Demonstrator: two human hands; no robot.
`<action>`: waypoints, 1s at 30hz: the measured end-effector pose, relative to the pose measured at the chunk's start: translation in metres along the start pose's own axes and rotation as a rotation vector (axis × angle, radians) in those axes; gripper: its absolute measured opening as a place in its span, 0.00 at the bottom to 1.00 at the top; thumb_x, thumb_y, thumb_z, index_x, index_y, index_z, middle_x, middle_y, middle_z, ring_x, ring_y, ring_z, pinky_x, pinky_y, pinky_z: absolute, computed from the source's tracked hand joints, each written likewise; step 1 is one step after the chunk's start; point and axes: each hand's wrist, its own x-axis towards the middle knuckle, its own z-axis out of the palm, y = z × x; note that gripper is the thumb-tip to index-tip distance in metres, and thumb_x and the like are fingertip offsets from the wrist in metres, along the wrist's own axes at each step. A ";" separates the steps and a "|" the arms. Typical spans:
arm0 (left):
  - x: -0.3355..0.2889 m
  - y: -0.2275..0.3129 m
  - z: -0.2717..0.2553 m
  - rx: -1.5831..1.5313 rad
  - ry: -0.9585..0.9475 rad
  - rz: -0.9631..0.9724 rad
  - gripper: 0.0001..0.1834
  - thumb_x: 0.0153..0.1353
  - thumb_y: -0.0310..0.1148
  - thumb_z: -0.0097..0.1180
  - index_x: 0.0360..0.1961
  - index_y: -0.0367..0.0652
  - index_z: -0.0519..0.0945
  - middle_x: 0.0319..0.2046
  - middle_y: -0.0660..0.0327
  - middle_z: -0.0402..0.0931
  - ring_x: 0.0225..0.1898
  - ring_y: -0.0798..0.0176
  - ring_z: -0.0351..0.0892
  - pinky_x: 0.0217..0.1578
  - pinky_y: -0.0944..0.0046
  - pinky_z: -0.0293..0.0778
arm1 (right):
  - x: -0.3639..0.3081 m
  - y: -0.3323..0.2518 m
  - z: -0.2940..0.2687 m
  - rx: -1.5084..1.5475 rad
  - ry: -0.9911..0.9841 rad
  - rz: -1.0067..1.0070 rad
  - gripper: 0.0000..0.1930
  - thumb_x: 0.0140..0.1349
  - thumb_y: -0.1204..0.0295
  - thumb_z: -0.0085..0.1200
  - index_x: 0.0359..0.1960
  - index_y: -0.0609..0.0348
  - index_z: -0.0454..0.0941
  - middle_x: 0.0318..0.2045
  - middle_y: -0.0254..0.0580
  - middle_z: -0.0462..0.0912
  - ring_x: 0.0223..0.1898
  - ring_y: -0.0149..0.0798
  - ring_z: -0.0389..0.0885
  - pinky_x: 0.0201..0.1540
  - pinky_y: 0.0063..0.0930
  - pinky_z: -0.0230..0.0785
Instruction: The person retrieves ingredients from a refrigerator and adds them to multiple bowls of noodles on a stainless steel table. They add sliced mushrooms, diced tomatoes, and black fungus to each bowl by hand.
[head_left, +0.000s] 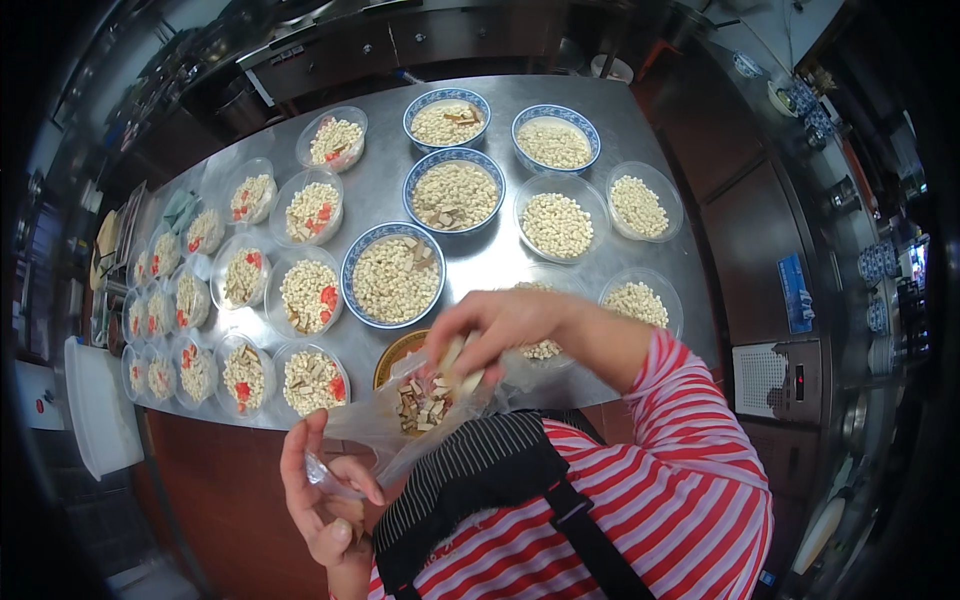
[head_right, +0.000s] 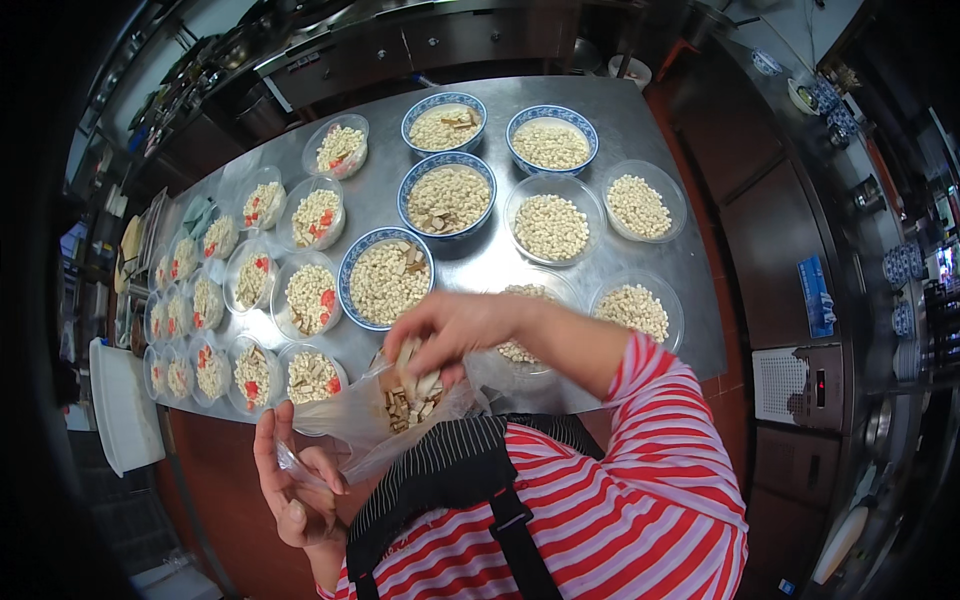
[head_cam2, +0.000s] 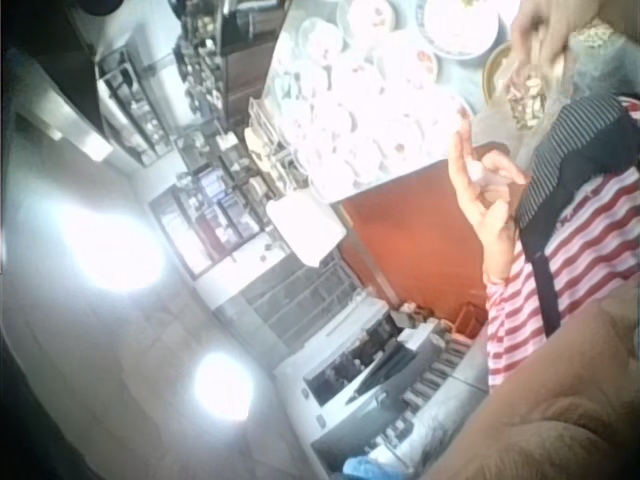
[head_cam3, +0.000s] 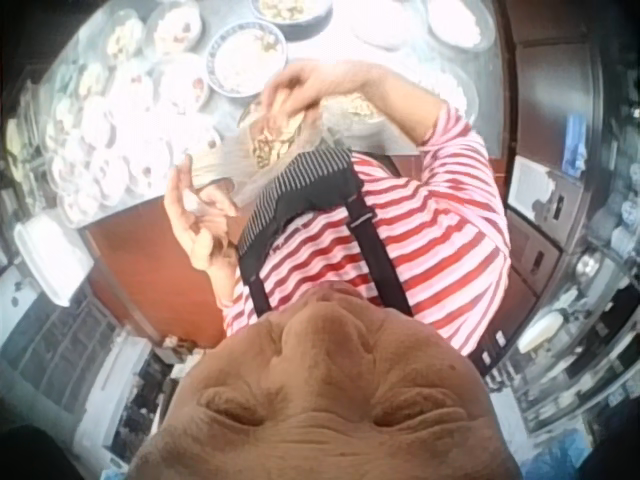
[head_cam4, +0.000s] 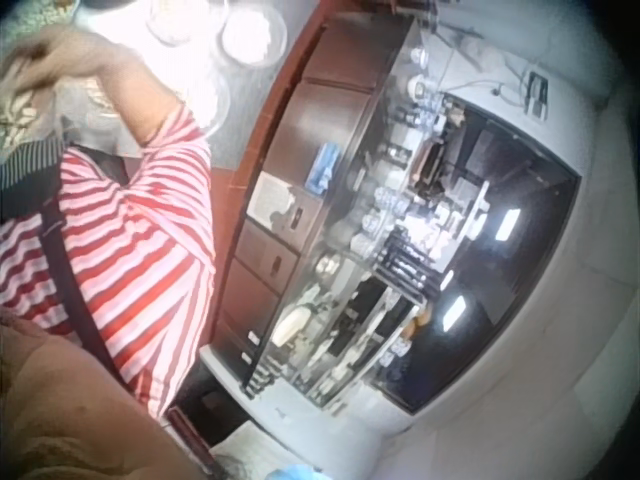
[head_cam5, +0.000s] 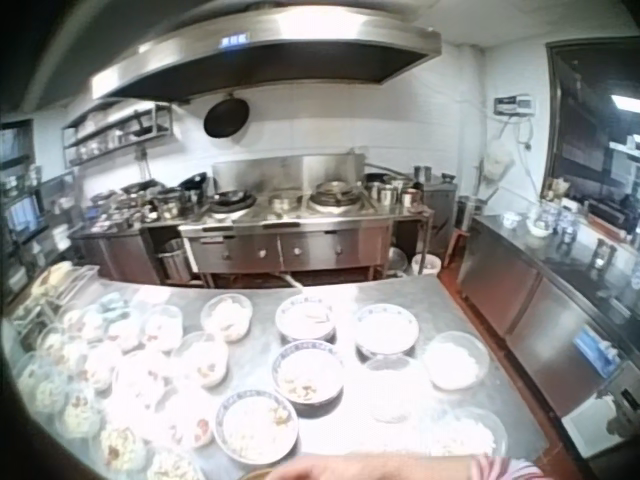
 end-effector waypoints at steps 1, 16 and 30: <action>0.002 0.000 0.001 0.000 -0.011 0.010 0.49 0.38 0.41 0.61 0.60 0.32 0.51 0.59 0.45 0.52 0.24 0.62 0.74 0.24 0.69 0.72 | -0.012 -0.013 -0.017 -0.008 0.141 -0.070 0.13 0.54 0.73 0.55 0.42 0.59 0.73 0.26 0.37 0.79 0.20 0.22 0.76 0.20 0.13 0.69; 0.016 -0.006 0.012 0.080 0.128 -0.063 0.48 0.39 0.43 0.61 0.60 0.32 0.53 0.59 0.48 0.53 0.25 0.63 0.74 0.23 0.70 0.72 | -0.055 0.017 -0.316 -0.503 1.324 0.262 0.14 0.51 0.72 0.55 0.39 0.64 0.75 0.25 0.40 0.79 0.19 0.30 0.78 0.21 0.22 0.75; 0.019 -0.011 0.010 0.141 0.156 -0.047 0.49 0.41 0.44 0.60 0.60 0.31 0.50 0.59 0.46 0.53 0.20 0.65 0.71 0.18 0.72 0.72 | -0.054 0.024 -0.335 -0.624 1.225 0.404 0.14 0.56 0.67 0.50 0.41 0.60 0.77 0.24 0.39 0.79 0.17 0.30 0.76 0.18 0.23 0.72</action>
